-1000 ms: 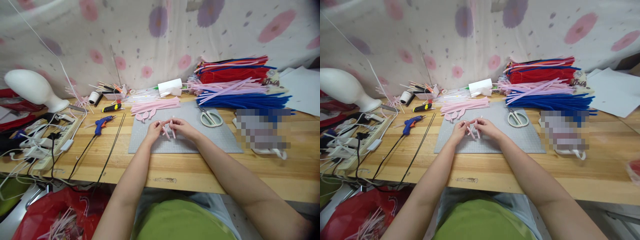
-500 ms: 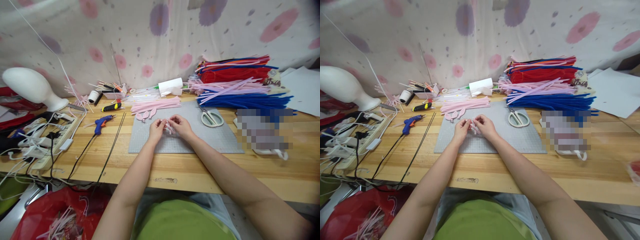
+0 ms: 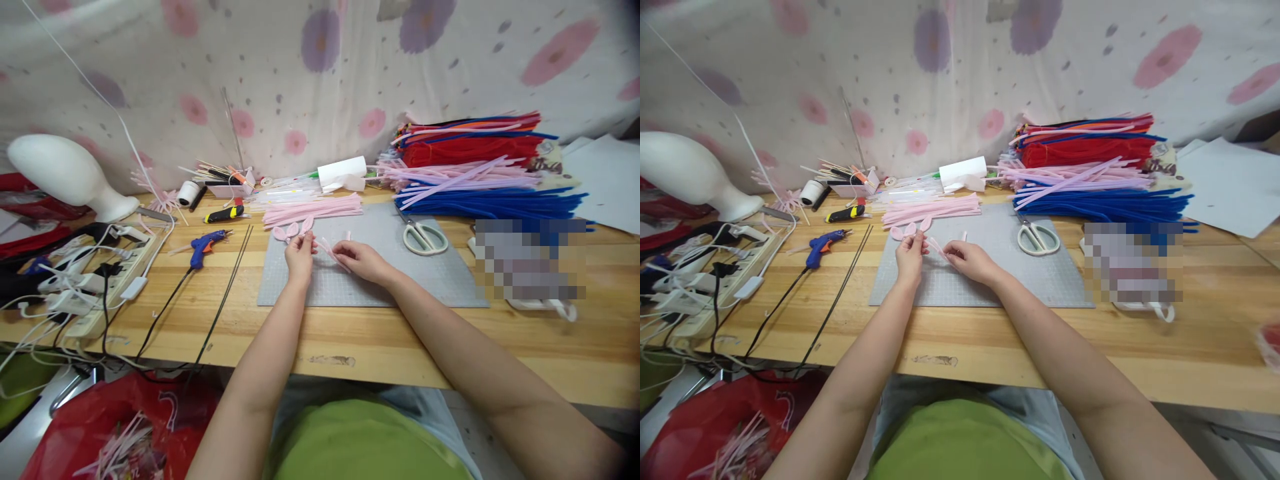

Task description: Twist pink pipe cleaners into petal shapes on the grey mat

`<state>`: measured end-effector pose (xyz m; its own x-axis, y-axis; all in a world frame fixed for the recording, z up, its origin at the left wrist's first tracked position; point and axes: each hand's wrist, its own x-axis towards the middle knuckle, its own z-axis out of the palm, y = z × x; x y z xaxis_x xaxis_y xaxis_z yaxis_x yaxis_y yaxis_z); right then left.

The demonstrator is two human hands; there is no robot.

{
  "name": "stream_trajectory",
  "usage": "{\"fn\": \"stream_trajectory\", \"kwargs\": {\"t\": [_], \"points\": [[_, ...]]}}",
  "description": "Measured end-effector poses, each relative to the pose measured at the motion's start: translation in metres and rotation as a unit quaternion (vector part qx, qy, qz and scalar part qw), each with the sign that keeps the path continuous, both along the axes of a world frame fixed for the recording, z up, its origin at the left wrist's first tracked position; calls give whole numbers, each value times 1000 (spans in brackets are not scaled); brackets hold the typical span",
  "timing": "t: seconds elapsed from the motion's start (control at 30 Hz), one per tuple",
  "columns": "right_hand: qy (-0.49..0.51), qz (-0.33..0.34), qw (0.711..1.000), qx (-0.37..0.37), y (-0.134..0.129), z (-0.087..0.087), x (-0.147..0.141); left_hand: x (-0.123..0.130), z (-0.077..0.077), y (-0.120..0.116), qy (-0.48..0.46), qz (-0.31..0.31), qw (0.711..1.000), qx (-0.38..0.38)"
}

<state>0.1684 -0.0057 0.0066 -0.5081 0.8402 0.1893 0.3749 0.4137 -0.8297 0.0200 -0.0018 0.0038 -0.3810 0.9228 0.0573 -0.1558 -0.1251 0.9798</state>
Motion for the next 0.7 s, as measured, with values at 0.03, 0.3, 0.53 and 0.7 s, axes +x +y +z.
{"fn": "stream_trajectory", "kwargs": {"t": [0.03, 0.3, 0.53, 0.7], "points": [[6, 5, 1000, -18, 0, 0, 0, 0, -1, 1, -15, 3, 1000, -5], [111, 12, 973, -201, -1, 5, 0, -5, 1, 0, -118, -127, 984, -51], [182, 18, 952, -246, 1, 5, 3, 4, 4, -9, -20, -229, 972, -43], [-26, -82, 995, 47, -3, 3, -4, 3, 3, -6, -104, -170, 979, -48]]}}
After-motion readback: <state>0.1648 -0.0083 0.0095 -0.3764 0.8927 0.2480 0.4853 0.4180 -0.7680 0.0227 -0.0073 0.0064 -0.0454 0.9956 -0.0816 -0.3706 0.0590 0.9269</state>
